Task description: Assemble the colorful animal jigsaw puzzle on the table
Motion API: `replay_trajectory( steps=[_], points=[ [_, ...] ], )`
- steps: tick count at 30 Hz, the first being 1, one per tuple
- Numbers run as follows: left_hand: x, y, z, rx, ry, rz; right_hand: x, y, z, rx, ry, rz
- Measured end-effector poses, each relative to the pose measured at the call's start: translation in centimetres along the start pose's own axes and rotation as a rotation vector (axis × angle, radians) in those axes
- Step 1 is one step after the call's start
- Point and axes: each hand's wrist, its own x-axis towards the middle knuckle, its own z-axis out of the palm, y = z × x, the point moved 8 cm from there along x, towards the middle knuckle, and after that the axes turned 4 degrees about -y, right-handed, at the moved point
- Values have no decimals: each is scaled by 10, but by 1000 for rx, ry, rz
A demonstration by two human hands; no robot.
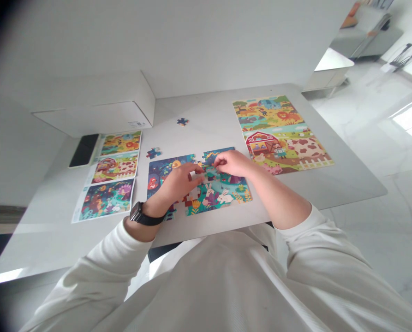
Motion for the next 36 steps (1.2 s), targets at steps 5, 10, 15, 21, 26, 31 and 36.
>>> replay_trajectory(
  steps=[5,10,15,21,26,31,36],
  points=[
    [-3,13,3,47,-41,92,-1,-2,1,-99,2,-24],
    [-5,15,9,98,-77,138,-3,-3,4,-133,8,-31],
    [-6,14,9,117,-74,125,-4,-6,5,-116,10,-49],
    [-4,14,3,78,-25,97,-2,-4,8,121,-23,-30],
    [-1,8,-3,-33,32,14,-1,-8,11,290,-66,-41],
    [1,-5,-4,-247,82,-89,-3,-10,10,326,-31,-29],
    [4,-20,3,-468,72,-162,-7,-9,14,255,-112,5]
  ],
)
